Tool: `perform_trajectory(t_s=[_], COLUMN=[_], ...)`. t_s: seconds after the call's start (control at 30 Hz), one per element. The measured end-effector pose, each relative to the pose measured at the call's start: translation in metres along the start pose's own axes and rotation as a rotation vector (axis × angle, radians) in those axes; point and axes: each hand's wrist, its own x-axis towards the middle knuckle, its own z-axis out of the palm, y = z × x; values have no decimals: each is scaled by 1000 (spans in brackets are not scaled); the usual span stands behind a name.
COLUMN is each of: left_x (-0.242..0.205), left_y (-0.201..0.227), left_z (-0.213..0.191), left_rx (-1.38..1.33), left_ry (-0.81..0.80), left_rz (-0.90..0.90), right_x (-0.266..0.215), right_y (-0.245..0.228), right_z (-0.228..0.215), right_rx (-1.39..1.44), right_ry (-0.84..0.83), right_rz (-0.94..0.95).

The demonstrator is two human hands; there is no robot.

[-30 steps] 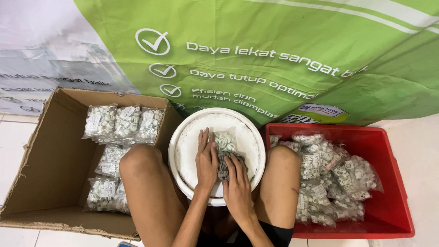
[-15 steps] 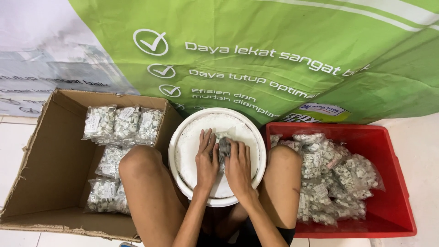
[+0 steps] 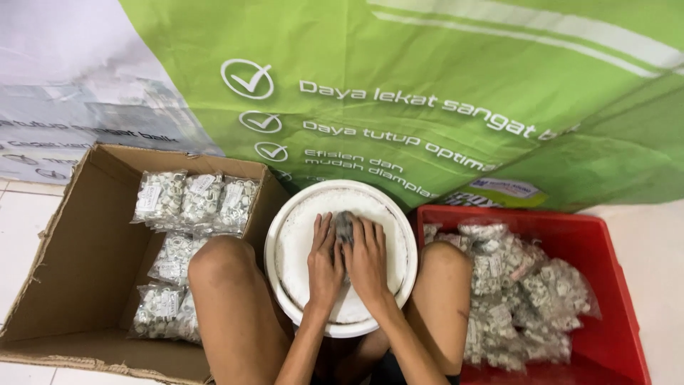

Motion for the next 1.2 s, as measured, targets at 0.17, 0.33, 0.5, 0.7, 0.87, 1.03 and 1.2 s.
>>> perform_trajectory(t_s=[0.17, 0.33, 0.5, 0.7, 0.87, 1.03, 1.2], left_x=[-6, -2, -2, -3, -6, 0, 0], left_y=[-20, -28, -25, -32, -33, -8, -6], left_z=[6, 10, 6, 8, 8, -2, -1], left_rx=[-51, -97, -110, -88, -87, -20, -16], left_ry=[-5, 9, -16, -41, -53, -47, -46], left_rz=[25, 111, 133, 158, 163, 59, 77], right_x=[-36, -57, -76, -75, -60, -20, 9], right_y=[5, 5, 4, 0, 2, 10, 20], right_z=[-26, -50, -50, -24, -20, -10, -3], right_rx=[154, 278, 200, 217, 146, 129, 119], right_ry=[-86, -201, -256, -102, -127, -111, -101], right_rz=[-73, -67, 55, 115, 132, 165, 191])
